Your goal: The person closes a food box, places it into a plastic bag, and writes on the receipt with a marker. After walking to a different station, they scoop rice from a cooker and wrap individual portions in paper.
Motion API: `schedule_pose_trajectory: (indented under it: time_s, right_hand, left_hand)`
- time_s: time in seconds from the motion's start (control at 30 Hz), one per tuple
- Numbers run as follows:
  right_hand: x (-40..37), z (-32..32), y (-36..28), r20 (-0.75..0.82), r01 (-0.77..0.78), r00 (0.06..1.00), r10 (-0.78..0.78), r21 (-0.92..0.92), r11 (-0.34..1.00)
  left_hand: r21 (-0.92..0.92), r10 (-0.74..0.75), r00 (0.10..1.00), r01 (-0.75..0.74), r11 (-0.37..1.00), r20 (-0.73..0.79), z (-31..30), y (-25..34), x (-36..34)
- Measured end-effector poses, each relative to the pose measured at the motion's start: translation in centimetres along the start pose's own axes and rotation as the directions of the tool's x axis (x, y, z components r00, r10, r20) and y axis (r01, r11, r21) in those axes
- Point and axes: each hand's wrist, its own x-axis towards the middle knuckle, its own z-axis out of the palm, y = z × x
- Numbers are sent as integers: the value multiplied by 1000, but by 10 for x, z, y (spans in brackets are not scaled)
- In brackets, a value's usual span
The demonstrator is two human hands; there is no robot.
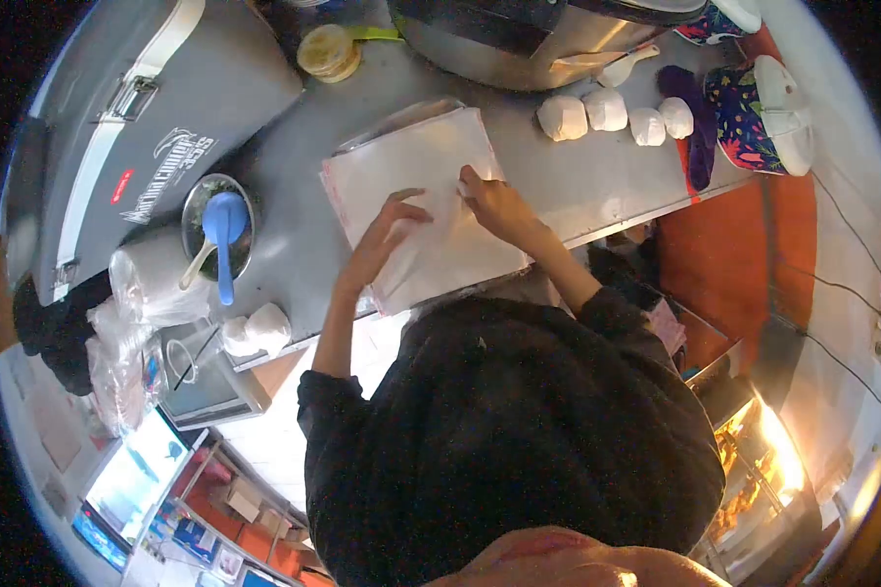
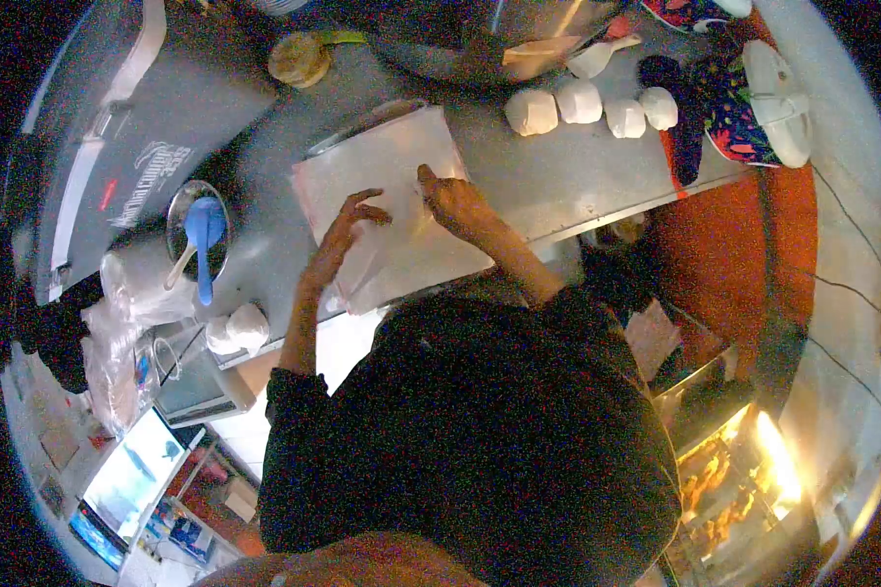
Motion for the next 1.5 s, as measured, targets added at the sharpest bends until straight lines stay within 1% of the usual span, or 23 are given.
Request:
schedule_pose_trajectory:
  time_s: [0.07,0.1,0.2,0.27,0.33,0.37,0.43,0.53,0.67,0.73,0.77,0.83,0.97,1.03,1.07,1.13,1.27,1.33,1.37,1.4,1.43,1.47,1.5]
  right_hand:
    - [3,6,2,47,-16,999,15,19,1000]
    - [2,13,8,31,-48,998,49,-50,998]
    - [3,21,8,-2,-139,990,140,-93,986]
    - [1,27,9,-25,-210,978,209,-72,975]
    - [-3,36,15,-156,-86,985,71,-89,992]
    - [1,30,4,-150,-82,986,67,-90,993]
    - [8,20,-18,-171,-115,983,70,-267,957]
    - [17,19,-17,-222,-52,973,-60,-466,883]
    - [19,20,-20,-142,-49,990,-18,-456,889]
    - [17,27,-12,-44,-228,968,246,245,942]
    - [14,29,-9,-50,-235,966,254,240,942]
    - [2,34,-3,-175,18,985,-12,30,999]
    - [-7,39,19,-38,288,953,-300,-190,939]
    - [-12,29,31,101,501,864,-494,-280,819]
    - [-14,26,38,98,504,862,-498,-285,816]
    - [-13,16,46,226,562,817,-530,-104,821]
    - [-8,-2,58,427,467,788,-444,55,882]
    - [5,7,76,430,764,604,-671,-73,640]
    - [13,1,66,404,778,602,-689,-102,620]
    - [18,-1,54,405,784,591,-698,-85,614]
    - [22,-2,40,403,546,777,-483,-52,836]
    - [26,-4,25,413,247,885,-216,-23,969]
    - [36,-13,5,438,27,896,-66,95,995]
  left_hand:
    - [701,-42,994,-38,712,96,-9,8,-12]
    - [832,-93,989,-45,552,115,-10,12,-19]
    - [744,10,999,-35,667,38,-54,-35,-24]
    - [585,-93,986,158,796,-139,-41,-19,-22]
    - [782,206,919,150,605,-336,-35,-43,-18]
    - [779,205,917,155,608,-342,-23,-42,-12]
    - [822,280,789,442,360,-547,0,-38,-1]
    - [910,522,753,396,127,-400,-1,-26,-4]
    - [894,431,794,304,328,-429,-12,-42,-10]
    - [876,383,813,291,384,-438,-7,-47,-16]
    - [879,383,818,280,386,-429,-1,-49,-17]
    - [934,389,850,341,106,-354,13,-54,-19]
    - [976,450,873,219,-15,-189,6,-78,-24]
    - [981,324,935,177,-78,-142,1,-78,-30]
    - [981,331,933,178,-82,-142,2,-66,-34]
    - [981,307,952,-45,186,-15,0,-45,-44]
    - [964,219,971,-147,221,98,-31,-82,-40]
    - [927,266,955,-216,308,134,-44,-91,-35]
    - [929,260,959,-198,313,117,-37,-82,-35]
    - [884,231,964,6,467,-129,-26,-74,-31]
    - [775,168,917,196,601,-362,-16,-63,-27]
    - [772,163,913,209,601,-374,-10,-54,-24]
    - [761,139,905,246,600,-402,-6,-46,-20]
